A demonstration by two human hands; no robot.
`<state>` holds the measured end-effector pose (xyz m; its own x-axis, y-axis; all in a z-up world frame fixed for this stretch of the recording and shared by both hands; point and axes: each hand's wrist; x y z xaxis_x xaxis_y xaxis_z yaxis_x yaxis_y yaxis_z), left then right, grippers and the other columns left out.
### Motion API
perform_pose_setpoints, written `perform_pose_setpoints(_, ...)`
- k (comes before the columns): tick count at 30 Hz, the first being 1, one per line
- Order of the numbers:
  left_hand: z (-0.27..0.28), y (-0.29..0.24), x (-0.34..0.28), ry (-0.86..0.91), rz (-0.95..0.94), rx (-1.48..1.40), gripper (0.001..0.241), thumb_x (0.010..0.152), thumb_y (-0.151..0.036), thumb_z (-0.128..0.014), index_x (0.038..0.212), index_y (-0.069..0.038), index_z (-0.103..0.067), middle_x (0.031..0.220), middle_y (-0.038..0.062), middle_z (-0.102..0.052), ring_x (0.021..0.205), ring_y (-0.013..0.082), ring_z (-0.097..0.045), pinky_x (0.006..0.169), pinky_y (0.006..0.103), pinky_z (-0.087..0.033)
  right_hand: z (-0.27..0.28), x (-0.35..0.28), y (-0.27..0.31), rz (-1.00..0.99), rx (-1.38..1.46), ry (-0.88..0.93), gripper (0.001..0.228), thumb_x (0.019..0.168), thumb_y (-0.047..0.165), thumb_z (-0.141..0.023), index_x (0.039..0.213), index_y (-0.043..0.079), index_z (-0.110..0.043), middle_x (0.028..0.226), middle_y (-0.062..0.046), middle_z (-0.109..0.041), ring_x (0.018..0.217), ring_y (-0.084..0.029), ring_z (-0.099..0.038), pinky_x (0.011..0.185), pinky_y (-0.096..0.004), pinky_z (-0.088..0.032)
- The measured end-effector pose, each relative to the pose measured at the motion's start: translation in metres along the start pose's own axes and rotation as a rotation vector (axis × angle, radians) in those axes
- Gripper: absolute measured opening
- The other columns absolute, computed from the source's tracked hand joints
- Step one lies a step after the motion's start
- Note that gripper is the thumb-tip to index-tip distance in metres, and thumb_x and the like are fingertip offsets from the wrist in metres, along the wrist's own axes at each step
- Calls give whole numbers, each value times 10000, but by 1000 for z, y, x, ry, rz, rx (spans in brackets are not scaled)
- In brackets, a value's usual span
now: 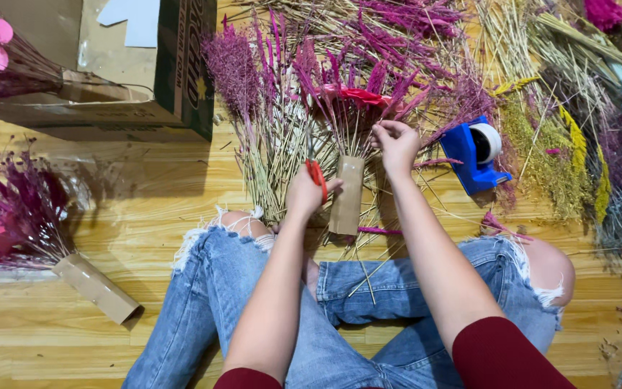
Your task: The person assembles a flower arrangement by gathering pink roses and purple dried stalks, securing them with tape and a cardboard sleeve, and then cutting paper with scissors to prepare for wrapping.
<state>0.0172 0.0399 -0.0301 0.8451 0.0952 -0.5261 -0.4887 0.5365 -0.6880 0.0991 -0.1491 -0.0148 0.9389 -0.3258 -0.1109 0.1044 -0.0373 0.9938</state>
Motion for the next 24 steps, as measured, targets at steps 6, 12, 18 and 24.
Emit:
perform_pose_setpoints(6, -2, -5, -5, 12, -12, 47, 827, 679, -569, -896, 1215, -27, -574, 1213, 254, -699, 1240, 448, -636, 1051, 546, -500, -3, 1, -7, -20, -63, 32, 205, 898, 42, -822, 1041, -64, -722, 849, -181, -753, 641, -193, -754, 578, -309, -687)
perform_pose_setpoints(12, -10, -1, 0, 28, 13, 58, 806, 671, -599, -891, 1190, -68, -577, 1182, 217, -715, 1229, 414, -650, 1021, 540, -512, -2, -6, -12, -38, -102, 48, 213, 884, 58, -830, 1035, -48, -724, 824, -150, -749, 602, -145, -722, 530, -264, -655)
perform_pose_setpoints(18, -12, -1, 4, 43, 17, 19, 713, 673, -558, -901, 1113, -90, -593, 1099, 185, -728, 1186, 401, -672, 983, 504, -526, 0, -8, -19, -25, -166, 58, 202, 867, 66, -845, 1016, -23, -741, 801, -141, -752, 567, -122, -702, 481, -231, -617)
perform_pose_setpoints(24, -15, 0, 3, 28, 10, -3, 677, 676, -474, -923, 1112, -78, -590, 1095, 204, -716, 1182, 420, -667, 975, 515, -527, 0, -7, -27, -26, -210, 32, 241, 840, 68, -848, 1030, -22, -729, 778, -119, -748, 556, -107, -686, 463, -229, -603)
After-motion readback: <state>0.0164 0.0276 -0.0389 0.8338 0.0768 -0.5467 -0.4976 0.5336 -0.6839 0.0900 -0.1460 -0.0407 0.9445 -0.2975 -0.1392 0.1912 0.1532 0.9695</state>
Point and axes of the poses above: each hand's wrist, its own x-axis towards the middle knuckle, its own z-axis out of the back of the hand, y = z × x
